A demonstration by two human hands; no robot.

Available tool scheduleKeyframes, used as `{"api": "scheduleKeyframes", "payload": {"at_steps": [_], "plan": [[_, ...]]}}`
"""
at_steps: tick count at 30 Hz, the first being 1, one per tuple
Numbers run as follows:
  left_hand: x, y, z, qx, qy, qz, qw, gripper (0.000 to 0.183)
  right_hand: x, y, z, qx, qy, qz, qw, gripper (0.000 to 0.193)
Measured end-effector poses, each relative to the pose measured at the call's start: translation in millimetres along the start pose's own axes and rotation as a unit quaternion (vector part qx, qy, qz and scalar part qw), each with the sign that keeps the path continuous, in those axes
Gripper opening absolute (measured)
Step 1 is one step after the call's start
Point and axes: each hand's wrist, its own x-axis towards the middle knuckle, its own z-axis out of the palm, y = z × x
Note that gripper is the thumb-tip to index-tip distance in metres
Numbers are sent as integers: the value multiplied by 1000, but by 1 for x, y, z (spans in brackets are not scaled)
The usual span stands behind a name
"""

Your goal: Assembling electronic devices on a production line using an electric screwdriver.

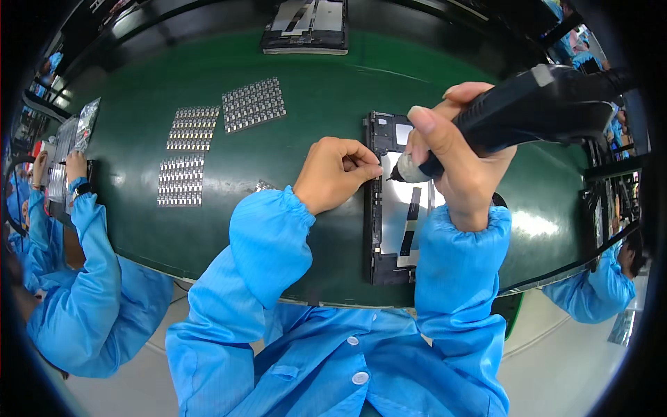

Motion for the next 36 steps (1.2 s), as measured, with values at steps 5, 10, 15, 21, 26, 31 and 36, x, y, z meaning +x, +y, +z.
{"api": "scheduleKeyframes", "payload": {"at_steps": [5, 10, 15, 21, 26, 31, 36], "plan": [[2, -4, 0, -75, 12, -3, 997, 13, 0, 13, 6, -5, 2, 30, 1000, 30], [3, 5, -7, -92, -24, -103, 990, 13, -1, 20, 7, -5, 0, 43, 999, 31], [4, 5, -8, -115, -26, -138, 983, 11, 1, 25, 7, -6, -13, 25, 1000, 32], [4, 8, -5, -92, -5, -129, 987, 11, 0, 27, 8, -1, -14, 28, 1000, 32], [4, 8, -5, -87, -2, -134, 987, 11, -2, 26, 8, -11, -12, 29, 999, 32], [4, 8, -6, -87, -6, -131, 988, 11, -4, 27, 8, -8, -14, 38, 999, 33], [3, 6, -6, -94, -11, -122, 988, 10, -3, 24, 10, 2, -2, 39, 999, 35]]}}
